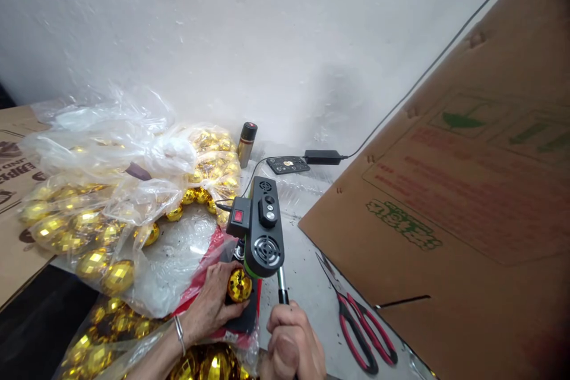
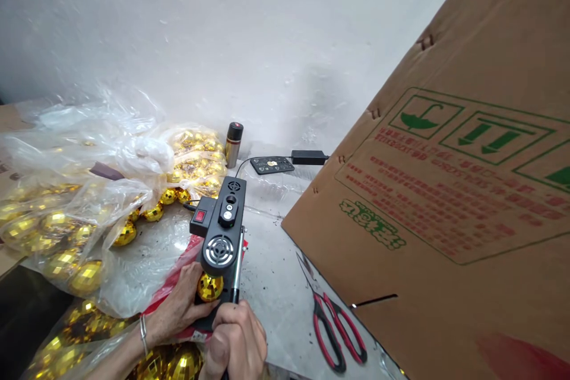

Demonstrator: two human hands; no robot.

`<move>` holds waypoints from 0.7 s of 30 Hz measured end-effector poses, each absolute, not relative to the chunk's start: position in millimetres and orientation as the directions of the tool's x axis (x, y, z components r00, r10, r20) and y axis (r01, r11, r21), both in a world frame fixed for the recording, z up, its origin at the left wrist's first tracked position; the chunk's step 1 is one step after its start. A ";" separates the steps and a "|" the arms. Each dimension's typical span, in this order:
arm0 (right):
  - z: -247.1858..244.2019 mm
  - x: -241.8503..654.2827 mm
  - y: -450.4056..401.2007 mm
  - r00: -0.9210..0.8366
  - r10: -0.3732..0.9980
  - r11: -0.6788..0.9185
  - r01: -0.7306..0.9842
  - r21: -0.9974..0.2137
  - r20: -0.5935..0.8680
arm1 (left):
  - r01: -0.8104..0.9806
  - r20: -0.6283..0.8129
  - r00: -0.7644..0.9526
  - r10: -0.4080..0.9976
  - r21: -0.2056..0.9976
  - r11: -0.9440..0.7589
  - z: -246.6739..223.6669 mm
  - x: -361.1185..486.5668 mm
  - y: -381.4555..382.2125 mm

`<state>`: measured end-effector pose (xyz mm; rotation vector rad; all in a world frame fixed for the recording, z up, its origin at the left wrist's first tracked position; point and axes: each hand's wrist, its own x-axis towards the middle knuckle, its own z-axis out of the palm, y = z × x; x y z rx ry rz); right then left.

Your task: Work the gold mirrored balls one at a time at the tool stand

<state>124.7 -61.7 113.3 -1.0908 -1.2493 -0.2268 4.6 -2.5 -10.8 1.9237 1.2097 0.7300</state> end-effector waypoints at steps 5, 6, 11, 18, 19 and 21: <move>107.9 129.2 -60.4 0.319 0.422 0.533 0.669 -0.517 0.848 | 0.490 0.083 0.402 0.912 0.822 -0.291 -13.8 4.6 -2.2; 104.5 129.8 -58.8 0.307 0.387 0.544 0.685 -0.484 0.870 | 0.491 0.084 0.400 0.913 0.821 -0.291 -14.3 4.7 -2.3; 91.1 131.1 -51.8 0.299 0.314 0.574 0.696 -0.431 0.901 | 0.485 0.117 0.387 0.915 0.818 -0.310 -15.3 5.0 -3.0; 90.1 128.4 -50.1 0.312 0.276 0.587 0.694 -0.417 0.909 | 0.479 0.140 0.404 0.904 0.810 -0.339 -17.3 4.3 -3.1; 89.6 128.0 -49.4 0.315 0.266 0.592 0.693 -0.412 0.911 | 0.478 0.136 0.406 0.904 0.811 -0.337 -17.1 4.2 -3.1; 88.1 127.5 -47.5 0.321 0.244 0.601 0.691 -0.403 0.915 | 0.481 0.123 0.409 0.904 0.813 -0.328 -16.0 4.3 -3.0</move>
